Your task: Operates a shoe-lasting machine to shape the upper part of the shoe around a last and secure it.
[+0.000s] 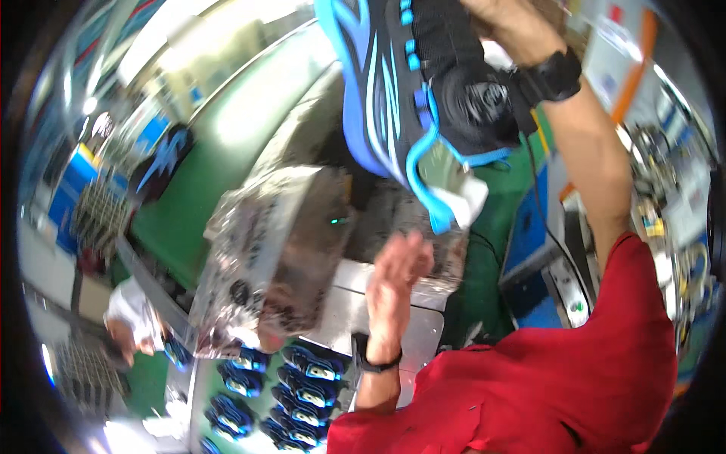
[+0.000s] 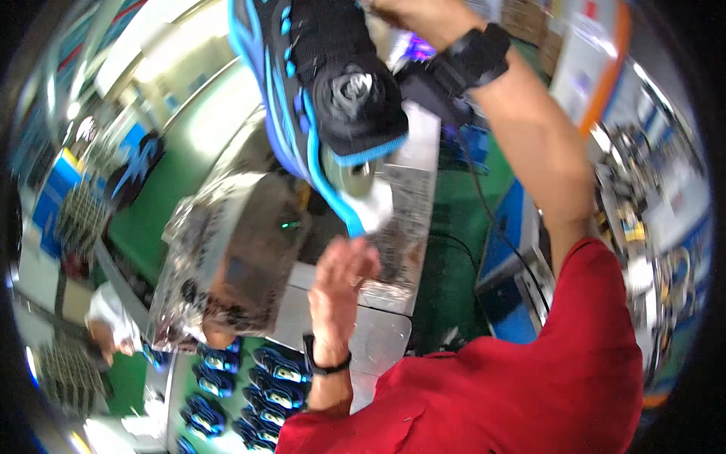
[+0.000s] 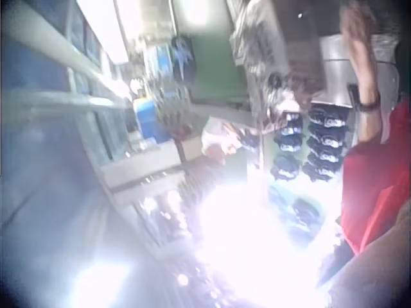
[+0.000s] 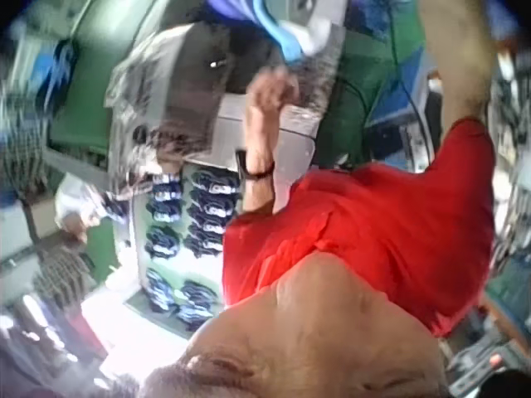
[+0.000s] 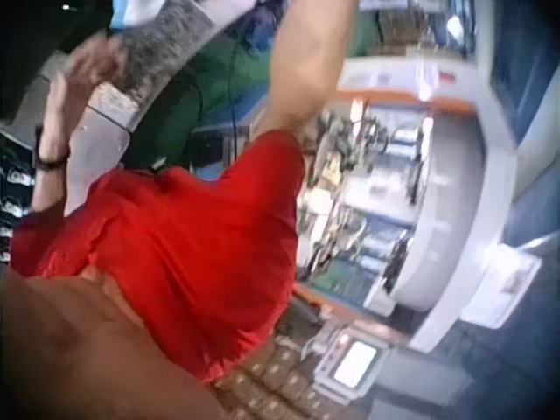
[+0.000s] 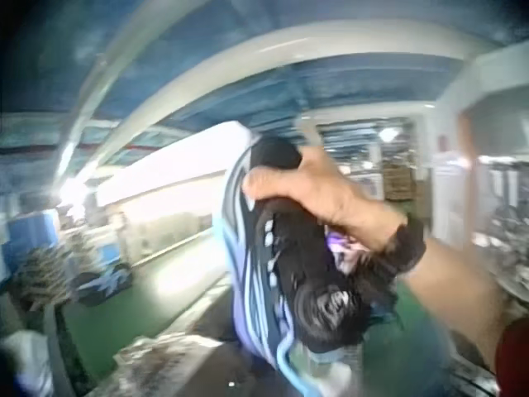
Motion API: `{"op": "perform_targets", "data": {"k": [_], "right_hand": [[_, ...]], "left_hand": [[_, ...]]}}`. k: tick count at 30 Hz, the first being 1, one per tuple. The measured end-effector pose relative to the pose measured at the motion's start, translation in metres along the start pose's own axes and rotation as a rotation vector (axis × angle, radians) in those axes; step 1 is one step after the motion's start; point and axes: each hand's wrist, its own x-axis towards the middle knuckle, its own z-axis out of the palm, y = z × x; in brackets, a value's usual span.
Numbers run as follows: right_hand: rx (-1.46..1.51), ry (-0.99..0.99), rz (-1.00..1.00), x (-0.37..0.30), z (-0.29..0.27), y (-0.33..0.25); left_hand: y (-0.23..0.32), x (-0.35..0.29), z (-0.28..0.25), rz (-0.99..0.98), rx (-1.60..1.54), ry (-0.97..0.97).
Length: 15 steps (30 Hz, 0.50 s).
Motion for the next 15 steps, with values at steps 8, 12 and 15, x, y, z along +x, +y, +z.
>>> {"op": "perform_targets", "data": {"k": [8, 12, 15], "right_hand": [[-0.161, 0.237, 0.194, -0.242, -0.166, 0.051], [0.158, 0.724, 0.551, -0.394, -0.217, 0.016], [0.072, 0.857, 0.479, -0.481, -0.215, -0.013]], "left_hand": [[-0.104, 0.061, 0.153, -0.319, -0.369, -0.315], [-0.171, 0.033, 0.21, -0.45, -0.267, -0.242], [-0.219, 0.006, 0.257, -0.505, -0.139, -0.306]]}}
